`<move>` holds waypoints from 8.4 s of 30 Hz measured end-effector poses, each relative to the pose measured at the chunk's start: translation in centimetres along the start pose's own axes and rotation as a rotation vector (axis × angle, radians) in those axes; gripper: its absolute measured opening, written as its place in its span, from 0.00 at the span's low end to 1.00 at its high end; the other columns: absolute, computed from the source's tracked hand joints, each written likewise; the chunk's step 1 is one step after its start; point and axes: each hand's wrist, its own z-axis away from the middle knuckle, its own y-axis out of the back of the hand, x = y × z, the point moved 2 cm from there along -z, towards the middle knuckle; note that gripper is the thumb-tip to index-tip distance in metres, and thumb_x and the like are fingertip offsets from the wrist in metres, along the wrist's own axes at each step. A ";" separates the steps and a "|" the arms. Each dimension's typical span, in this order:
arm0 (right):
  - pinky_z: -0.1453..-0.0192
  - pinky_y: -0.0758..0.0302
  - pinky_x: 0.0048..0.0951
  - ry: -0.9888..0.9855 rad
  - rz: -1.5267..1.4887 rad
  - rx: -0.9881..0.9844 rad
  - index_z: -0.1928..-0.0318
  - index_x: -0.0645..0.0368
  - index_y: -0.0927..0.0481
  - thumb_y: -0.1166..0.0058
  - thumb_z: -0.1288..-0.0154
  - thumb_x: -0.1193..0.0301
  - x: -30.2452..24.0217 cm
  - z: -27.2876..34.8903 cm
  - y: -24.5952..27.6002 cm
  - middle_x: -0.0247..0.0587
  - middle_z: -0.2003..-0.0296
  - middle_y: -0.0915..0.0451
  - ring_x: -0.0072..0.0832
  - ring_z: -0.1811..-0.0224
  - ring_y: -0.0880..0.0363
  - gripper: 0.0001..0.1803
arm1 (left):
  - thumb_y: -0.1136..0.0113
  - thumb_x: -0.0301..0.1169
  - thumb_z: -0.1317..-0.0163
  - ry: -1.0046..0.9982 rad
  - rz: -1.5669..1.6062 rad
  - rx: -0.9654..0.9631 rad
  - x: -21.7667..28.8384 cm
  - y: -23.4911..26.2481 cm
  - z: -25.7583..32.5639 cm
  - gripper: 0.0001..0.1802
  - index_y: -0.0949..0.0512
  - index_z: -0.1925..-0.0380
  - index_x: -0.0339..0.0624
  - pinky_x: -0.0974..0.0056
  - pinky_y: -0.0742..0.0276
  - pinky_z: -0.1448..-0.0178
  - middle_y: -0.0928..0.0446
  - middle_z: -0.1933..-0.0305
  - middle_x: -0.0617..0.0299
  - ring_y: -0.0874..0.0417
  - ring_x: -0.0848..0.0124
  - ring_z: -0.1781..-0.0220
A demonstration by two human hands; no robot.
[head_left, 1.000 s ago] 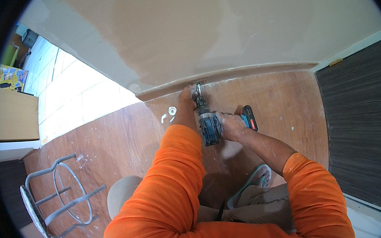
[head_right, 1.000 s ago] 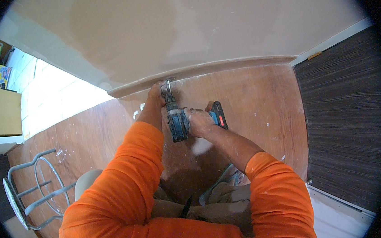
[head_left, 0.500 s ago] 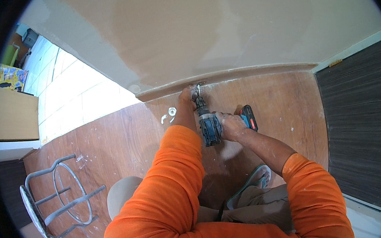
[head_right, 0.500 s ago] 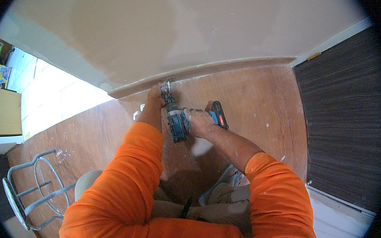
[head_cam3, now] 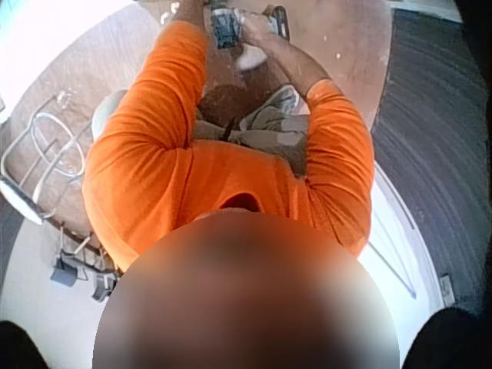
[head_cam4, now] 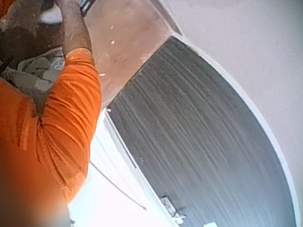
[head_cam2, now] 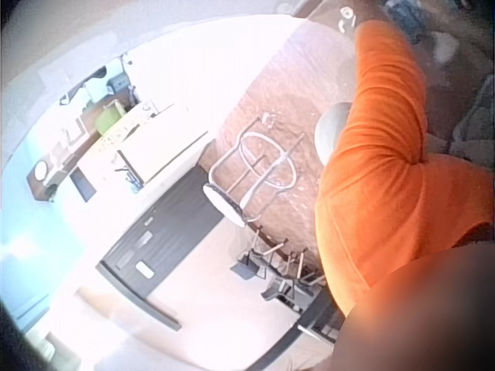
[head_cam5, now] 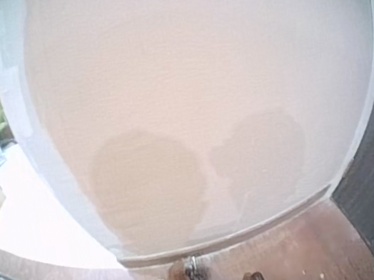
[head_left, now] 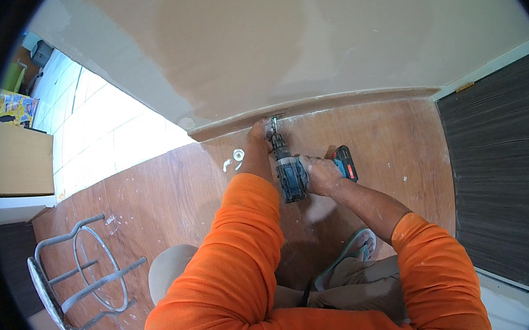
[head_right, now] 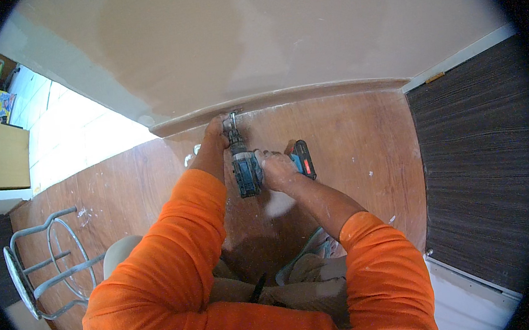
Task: The person aligns a dark baseboard against a wall and uses a cordless drill to drive screws into pre-drilled holes, securing the baseboard in place.
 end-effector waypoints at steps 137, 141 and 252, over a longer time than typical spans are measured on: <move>0.42 0.20 0.48 -0.050 -0.050 -0.011 0.49 0.62 0.24 0.34 0.46 0.71 -1.0 -1.0 3.2 0.59 0.52 0.16 0.52 0.47 0.15 0.23 | 0.50 0.33 0.29 0.064 0.097 -0.117 -0.1 1.0 -3.2 0.11 0.20 0.61 0.39 0.43 0.17 0.62 0.19 0.70 0.53 0.18 0.54 0.73; 0.43 0.20 0.49 -0.036 -0.095 -0.018 0.48 0.61 0.25 0.34 0.45 0.70 -0.5 -0.1 3.6 0.59 0.52 0.16 0.54 0.47 0.16 0.24 | 0.49 0.33 0.29 0.026 0.109 -0.113 -0.4 1.6 -4.8 0.11 0.21 0.62 0.39 0.46 0.16 0.60 0.20 0.71 0.53 0.17 0.55 0.71; 0.46 0.19 0.46 0.067 0.066 0.127 0.47 0.65 0.27 0.40 0.45 0.77 1.9 0.6 -0.1 0.57 0.56 0.16 0.50 0.51 0.14 0.23 | 0.43 0.29 0.27 -0.045 -0.267 -0.065 1.8 1.1 -1.1 0.05 0.21 0.57 0.41 0.51 0.14 0.54 0.19 0.62 0.58 0.16 0.62 0.63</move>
